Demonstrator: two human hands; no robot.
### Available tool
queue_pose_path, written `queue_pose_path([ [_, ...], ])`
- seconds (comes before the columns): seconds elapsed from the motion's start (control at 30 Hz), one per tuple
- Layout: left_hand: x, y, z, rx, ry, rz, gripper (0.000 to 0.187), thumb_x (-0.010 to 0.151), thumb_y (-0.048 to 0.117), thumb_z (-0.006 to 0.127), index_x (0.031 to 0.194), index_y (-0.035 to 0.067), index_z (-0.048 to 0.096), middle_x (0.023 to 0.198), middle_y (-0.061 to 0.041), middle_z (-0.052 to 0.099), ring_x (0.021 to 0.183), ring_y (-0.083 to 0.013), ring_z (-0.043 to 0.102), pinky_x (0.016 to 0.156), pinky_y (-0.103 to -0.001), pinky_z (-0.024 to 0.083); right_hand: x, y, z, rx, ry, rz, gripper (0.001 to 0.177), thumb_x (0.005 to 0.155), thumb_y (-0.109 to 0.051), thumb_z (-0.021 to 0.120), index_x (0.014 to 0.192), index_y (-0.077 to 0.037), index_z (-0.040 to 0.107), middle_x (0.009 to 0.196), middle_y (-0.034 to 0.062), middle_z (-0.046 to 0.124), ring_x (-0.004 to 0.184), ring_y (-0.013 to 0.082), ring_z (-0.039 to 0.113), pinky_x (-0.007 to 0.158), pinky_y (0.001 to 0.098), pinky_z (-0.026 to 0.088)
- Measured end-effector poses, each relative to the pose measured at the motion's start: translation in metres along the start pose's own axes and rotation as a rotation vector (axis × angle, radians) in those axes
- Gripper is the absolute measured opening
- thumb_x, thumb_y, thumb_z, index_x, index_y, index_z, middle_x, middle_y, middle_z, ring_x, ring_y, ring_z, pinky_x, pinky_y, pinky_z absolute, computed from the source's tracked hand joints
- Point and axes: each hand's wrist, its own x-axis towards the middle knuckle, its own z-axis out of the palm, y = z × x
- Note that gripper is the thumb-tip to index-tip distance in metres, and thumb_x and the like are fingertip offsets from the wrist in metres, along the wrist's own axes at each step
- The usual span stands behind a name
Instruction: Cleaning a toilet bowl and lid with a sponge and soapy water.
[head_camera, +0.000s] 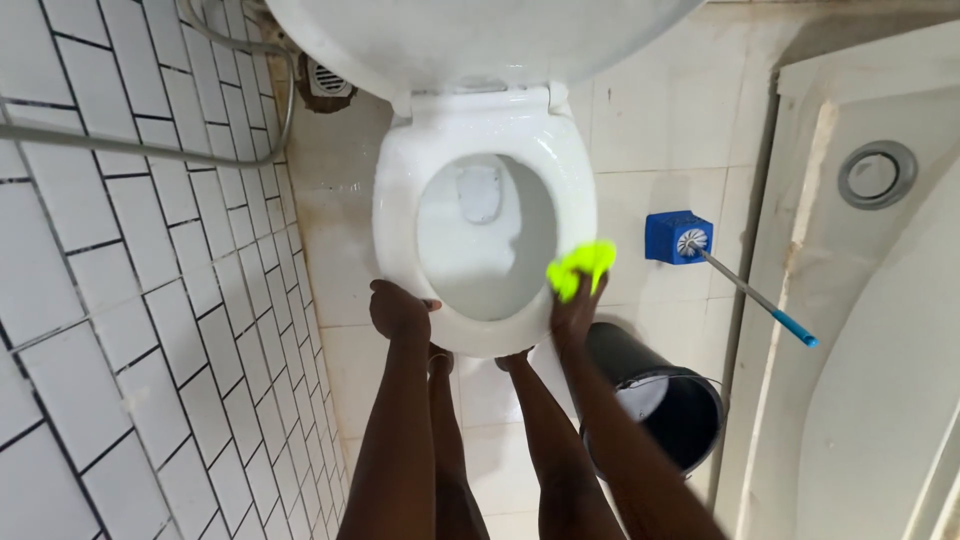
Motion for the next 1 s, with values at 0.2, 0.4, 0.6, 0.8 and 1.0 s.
queue_pose_path([
  [0.2, -0.010, 0.015, -0.015, -0.006, -0.064, -0.059, 0.048, 0.085, 0.021, 0.081, 0.108, -0.003, 0.046, 0.065, -0.010, 0.073, 0.066, -0.0247, 0.073, 0.056, -0.033, 0.057, -0.068, -0.058, 0.011, 0.149, 0.054, 0.290, 0.052, 0.090, -0.015, 0.070, 0.133, 0.001, 0.046, 0.134, 0.0266, 0.040, 0.130, 0.0504, 0.039, 0.115, 0.0652, 0.024],
  [0.4, -0.003, 0.003, -0.010, -0.050, -0.029, -0.018, 0.047, 0.085, 0.016, 0.083, 0.108, -0.004, 0.047, 0.065, -0.012, 0.076, 0.065, -0.0261, 0.074, 0.058, -0.034, 0.058, 0.021, -0.009, 0.022, -0.199, 0.099, -0.104, 0.042, 0.096, -0.013, 0.066, 0.133, -0.001, 0.051, 0.136, 0.0273, 0.050, 0.140, 0.0565, 0.031, 0.116, 0.0702, 0.026],
  [0.6, -0.004, 0.008, -0.008, 0.052, -0.010, -0.011, 0.068, 0.066, 0.021, 0.097, 0.104, -0.005, 0.048, 0.075, -0.016, 0.072, 0.073, -0.0305, 0.073, 0.061, -0.035, 0.060, 0.010, 0.004, 0.009, -0.210, 0.029, -0.196, 0.051, 0.095, -0.014, 0.066, 0.140, 0.000, 0.049, 0.138, 0.0227, 0.054, 0.140, 0.0569, 0.034, 0.115, 0.0736, 0.025],
  [0.8, 0.000, -0.003, 0.000, 0.022, -0.001, 0.001, 0.073, 0.061, 0.022, 0.099, 0.107, -0.005, 0.050, 0.083, -0.019, 0.077, 0.079, -0.0332, 0.075, 0.065, -0.038, 0.062, -0.075, -0.042, -0.001, -0.148, -0.083, 0.127, 0.067, 0.074, -0.016, 0.073, 0.136, -0.004, 0.051, 0.137, 0.0290, 0.042, 0.127, 0.0577, 0.035, 0.100, 0.0706, 0.040],
  [1.0, -0.005, -0.002, -0.004, 0.079, 0.050, 0.042, 0.081, 0.049, 0.023, 0.105, 0.103, -0.006, 0.052, 0.091, -0.022, 0.072, 0.082, -0.0344, 0.074, 0.068, -0.038, 0.062, -0.014, -0.005, 0.014, -0.233, 0.016, -0.189, 0.062, 0.084, -0.006, 0.067, 0.142, -0.001, 0.046, 0.138, 0.0233, 0.051, 0.135, 0.0578, 0.035, 0.106, 0.0777, 0.032],
])
